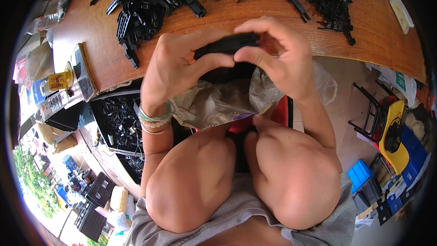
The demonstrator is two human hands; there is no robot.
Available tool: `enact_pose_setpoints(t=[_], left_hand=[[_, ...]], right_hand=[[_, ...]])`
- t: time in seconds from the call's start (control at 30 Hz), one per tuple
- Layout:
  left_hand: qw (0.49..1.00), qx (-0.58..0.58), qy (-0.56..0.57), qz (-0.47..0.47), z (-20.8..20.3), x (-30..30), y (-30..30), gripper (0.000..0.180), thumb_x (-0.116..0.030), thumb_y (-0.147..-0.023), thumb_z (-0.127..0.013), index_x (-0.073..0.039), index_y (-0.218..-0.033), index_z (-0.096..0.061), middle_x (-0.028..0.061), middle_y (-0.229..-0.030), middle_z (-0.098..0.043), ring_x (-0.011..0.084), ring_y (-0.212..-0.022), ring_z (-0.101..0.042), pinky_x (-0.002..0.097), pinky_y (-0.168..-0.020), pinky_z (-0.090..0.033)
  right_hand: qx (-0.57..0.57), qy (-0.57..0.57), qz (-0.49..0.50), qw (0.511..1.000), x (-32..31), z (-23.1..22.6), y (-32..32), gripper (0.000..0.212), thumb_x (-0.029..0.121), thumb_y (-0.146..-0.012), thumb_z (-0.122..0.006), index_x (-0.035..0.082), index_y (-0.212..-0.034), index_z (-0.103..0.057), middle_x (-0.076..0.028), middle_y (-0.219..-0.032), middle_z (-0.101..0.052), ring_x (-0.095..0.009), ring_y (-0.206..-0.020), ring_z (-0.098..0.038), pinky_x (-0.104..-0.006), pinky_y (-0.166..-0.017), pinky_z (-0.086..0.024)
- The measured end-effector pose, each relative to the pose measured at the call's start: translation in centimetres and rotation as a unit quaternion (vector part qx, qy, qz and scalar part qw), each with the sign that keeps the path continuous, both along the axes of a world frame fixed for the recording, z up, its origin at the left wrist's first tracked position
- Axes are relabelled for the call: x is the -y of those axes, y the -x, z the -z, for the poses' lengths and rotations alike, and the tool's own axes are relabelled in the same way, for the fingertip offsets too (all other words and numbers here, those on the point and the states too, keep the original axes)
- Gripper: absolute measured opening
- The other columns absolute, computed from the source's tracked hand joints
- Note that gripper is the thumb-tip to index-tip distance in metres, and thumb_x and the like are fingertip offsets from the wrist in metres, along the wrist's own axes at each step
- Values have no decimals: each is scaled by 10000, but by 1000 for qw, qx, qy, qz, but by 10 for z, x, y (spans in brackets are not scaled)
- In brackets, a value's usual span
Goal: The person repeatedly picks up plastic components from a pile on the table, snaps the pieces together by hand to assemble them, and drops the assembled parts into a bag.
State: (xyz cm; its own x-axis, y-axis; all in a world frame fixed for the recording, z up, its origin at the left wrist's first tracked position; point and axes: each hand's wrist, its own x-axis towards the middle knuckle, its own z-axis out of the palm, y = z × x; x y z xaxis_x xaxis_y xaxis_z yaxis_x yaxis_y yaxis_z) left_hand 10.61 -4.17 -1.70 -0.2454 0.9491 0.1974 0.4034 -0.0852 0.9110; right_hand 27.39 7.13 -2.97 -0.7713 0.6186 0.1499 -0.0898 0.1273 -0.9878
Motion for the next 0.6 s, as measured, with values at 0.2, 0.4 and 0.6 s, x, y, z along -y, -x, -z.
enact_pose_setpoints(t=[0.2, 0.4, 0.6], left_hand=[[975, -174, -106, -87, 7, -34, 30, 143, -153, -807, -707, -15, -800, -670, 107, -639, -632, 239, -523, -596, 335, -516, -468], [907, -390, 41, -154, -6, -73, 20, 162, -126, -790, -642, 5, -786, -547, 154, -760, -559, 326, -668, -599, 402, -575, -462], [957, -226, 57, -174, -2, -48, 17, 105, -66, -806, -654, 16, -844, -601, 101, -729, -576, 195, -634, -564, 318, -531, -418]], right_hand=[[101, -26, -21, 994, -12, -5, 1, 184, 33, -764, -731, 2, -933, -663, -25, -811, -630, -104, -700, -578, -224, -626, -454], [268, -474, 237, 805, -57, 5, -10, 120, 53, -764, -725, 28, -869, -671, -37, -887, -622, -189, -834, -575, -304, -705, -435], [167, -487, 226, 827, -45, 19, -4, 189, 93, -777, -738, 36, -935, -651, -37, -889, -644, -167, -815, -577, -320, -748, -440]])
